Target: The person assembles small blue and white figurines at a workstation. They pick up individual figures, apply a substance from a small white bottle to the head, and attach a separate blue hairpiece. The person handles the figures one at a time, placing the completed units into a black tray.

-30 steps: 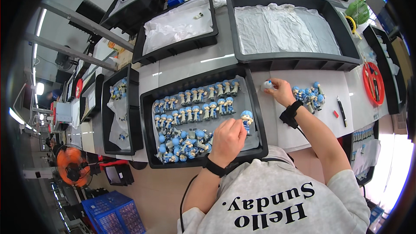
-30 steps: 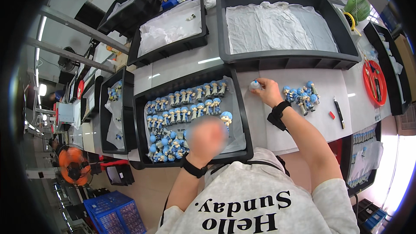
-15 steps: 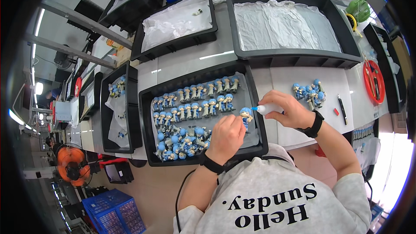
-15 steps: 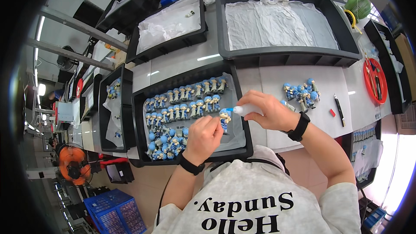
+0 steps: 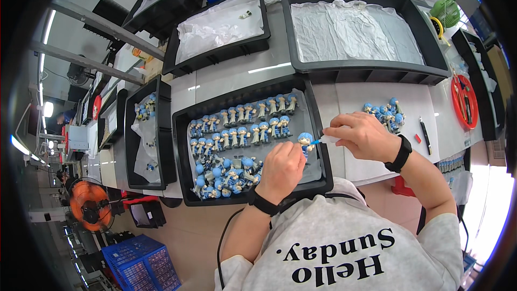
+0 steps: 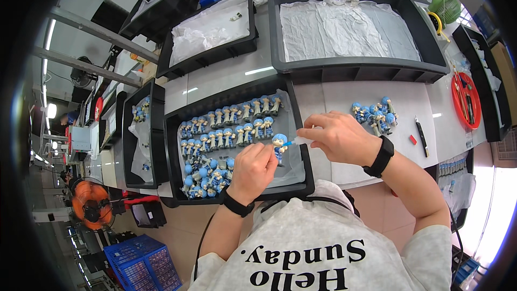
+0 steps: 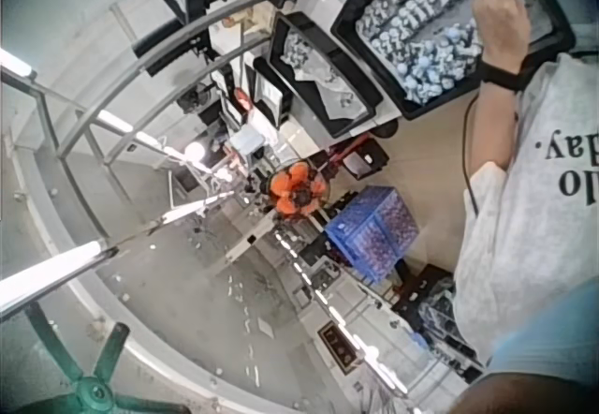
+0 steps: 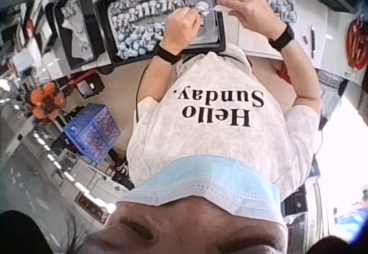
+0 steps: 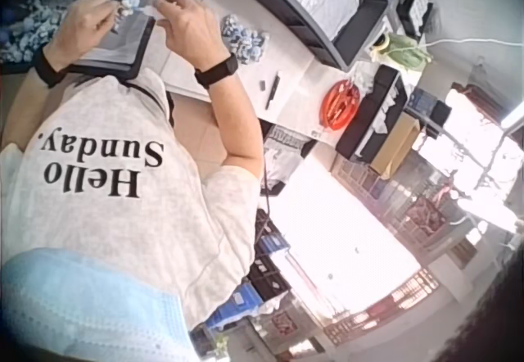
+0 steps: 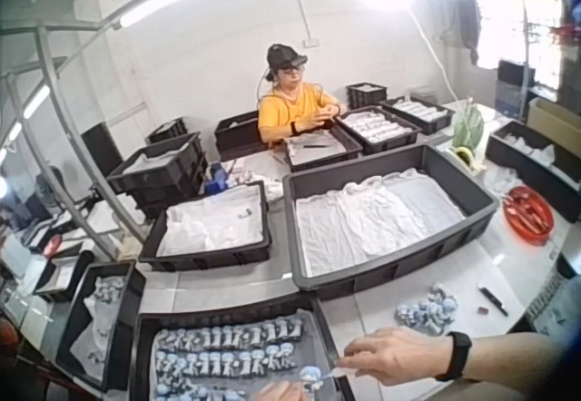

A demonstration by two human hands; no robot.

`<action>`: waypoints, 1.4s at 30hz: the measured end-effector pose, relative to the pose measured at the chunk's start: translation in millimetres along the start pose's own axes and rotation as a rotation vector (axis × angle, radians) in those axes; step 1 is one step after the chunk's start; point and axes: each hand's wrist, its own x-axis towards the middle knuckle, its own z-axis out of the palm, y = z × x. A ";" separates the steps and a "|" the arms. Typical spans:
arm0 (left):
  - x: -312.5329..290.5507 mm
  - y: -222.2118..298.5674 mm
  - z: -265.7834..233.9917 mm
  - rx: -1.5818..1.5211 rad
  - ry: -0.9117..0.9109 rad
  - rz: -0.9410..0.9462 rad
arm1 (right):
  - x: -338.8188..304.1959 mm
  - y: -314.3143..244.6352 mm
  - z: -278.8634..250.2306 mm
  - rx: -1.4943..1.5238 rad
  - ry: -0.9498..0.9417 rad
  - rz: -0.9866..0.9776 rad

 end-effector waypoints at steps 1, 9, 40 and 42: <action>-0.1 0.0 0.0 0.001 0.000 0.001 | 0.3 -0.3 -0.1 -0.017 -0.003 -0.011; 2.2 0.1 2.1 -0.023 0.078 0.034 | 1.9 -3.2 -3.3 -0.072 -0.020 -0.027; 1.8 -0.8 7.0 -0.018 0.072 0.048 | 12.2 -27.0 -10.0 -0.470 -0.002 -0.188; 1.5 -1.1 6.8 -0.019 0.077 0.044 | 10.2 -23.6 -8.1 -0.402 0.006 -0.151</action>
